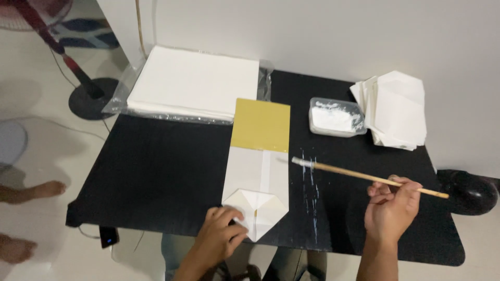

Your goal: Assembling a paper bag by folding paper and applying glue with a brush.

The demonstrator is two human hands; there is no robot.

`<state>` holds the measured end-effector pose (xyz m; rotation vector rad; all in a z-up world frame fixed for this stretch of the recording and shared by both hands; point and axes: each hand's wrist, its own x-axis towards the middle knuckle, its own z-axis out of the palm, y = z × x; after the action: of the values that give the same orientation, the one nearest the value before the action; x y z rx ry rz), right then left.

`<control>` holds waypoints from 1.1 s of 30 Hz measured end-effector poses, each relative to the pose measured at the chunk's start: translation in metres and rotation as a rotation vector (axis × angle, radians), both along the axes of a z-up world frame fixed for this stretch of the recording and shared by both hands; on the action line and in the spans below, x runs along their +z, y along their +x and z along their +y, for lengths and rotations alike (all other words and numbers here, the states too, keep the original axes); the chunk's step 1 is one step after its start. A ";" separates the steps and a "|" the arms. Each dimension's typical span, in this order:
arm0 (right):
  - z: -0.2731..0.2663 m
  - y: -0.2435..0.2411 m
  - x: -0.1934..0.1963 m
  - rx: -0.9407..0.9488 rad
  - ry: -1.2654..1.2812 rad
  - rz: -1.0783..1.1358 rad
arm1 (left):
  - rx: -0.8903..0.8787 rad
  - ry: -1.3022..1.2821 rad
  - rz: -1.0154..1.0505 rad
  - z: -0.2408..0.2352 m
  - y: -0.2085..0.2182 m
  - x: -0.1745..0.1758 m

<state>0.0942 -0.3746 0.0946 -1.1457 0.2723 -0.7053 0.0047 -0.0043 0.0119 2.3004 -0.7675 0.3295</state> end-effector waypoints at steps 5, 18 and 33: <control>0.017 -0.023 -0.004 0.104 -0.044 0.000 | 0.036 0.009 0.001 0.001 0.001 0.012; 0.061 -0.044 -0.004 0.453 -0.227 0.031 | -0.078 0.293 0.175 -0.006 0.037 0.008; 0.069 -0.038 0.001 0.546 -0.410 0.015 | -0.080 0.326 0.211 -0.007 0.039 0.003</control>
<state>0.0566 -0.3058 0.0958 -1.5315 -0.1845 -0.2688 0.0435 -0.0115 0.0151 2.5447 -0.8524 -0.0818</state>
